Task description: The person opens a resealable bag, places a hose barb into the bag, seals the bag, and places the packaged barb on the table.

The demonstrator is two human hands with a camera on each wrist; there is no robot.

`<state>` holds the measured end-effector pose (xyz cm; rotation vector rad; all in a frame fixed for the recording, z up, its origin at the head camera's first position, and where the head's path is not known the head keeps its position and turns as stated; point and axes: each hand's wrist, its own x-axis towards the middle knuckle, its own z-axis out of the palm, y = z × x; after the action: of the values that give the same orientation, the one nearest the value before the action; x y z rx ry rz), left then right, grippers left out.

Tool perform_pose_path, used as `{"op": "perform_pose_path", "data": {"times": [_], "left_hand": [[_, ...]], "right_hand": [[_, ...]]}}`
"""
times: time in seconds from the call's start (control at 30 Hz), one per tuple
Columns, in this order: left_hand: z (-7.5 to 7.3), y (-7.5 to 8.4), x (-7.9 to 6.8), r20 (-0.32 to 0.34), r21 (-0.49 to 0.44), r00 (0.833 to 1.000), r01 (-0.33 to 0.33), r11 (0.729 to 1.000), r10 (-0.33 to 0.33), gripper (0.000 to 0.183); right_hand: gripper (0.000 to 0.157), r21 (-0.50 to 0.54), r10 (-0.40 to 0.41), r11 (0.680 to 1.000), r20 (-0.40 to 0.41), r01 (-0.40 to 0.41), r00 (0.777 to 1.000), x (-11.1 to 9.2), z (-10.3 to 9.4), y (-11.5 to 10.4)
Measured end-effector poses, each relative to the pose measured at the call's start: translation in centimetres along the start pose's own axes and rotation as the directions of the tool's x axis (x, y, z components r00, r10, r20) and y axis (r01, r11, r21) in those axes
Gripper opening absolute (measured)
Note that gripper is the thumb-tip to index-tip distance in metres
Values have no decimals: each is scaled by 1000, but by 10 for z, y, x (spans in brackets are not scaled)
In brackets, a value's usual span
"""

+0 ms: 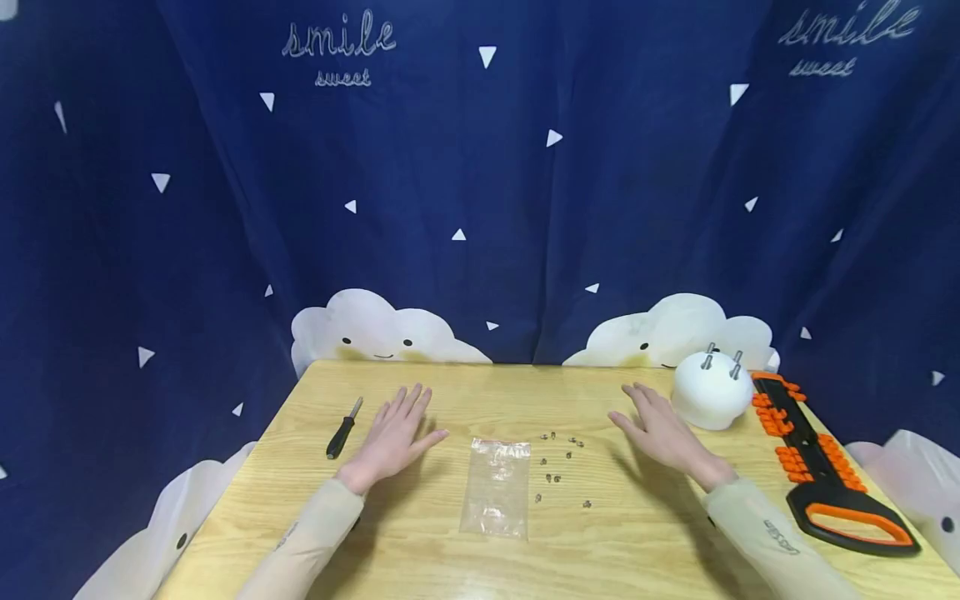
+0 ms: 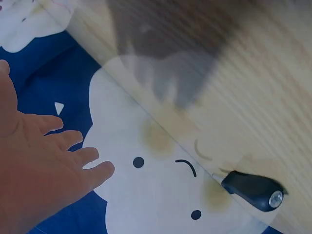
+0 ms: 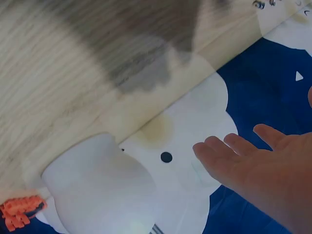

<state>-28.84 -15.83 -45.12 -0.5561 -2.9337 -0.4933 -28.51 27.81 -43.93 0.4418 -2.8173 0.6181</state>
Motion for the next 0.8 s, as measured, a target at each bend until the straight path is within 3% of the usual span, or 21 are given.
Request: {"op": "perform_pose_path", "data": {"times": [0.37,0.6,0.8], "left_hand": [[12,15,-14,9,-36,999,-49,998,49,84],[20,23,-20,24,-27,993,-117,993,117,86],[26,26,-27,46,-36,985,-167,985,169,84]], "right_hand": [[62,165,-4,986,28,-1,1000,-1,16,-8],[46,287,-32,958,32,22,999,4,25,-13],[36,350,-19,937,80,-11,997,11,31,-20]]}}
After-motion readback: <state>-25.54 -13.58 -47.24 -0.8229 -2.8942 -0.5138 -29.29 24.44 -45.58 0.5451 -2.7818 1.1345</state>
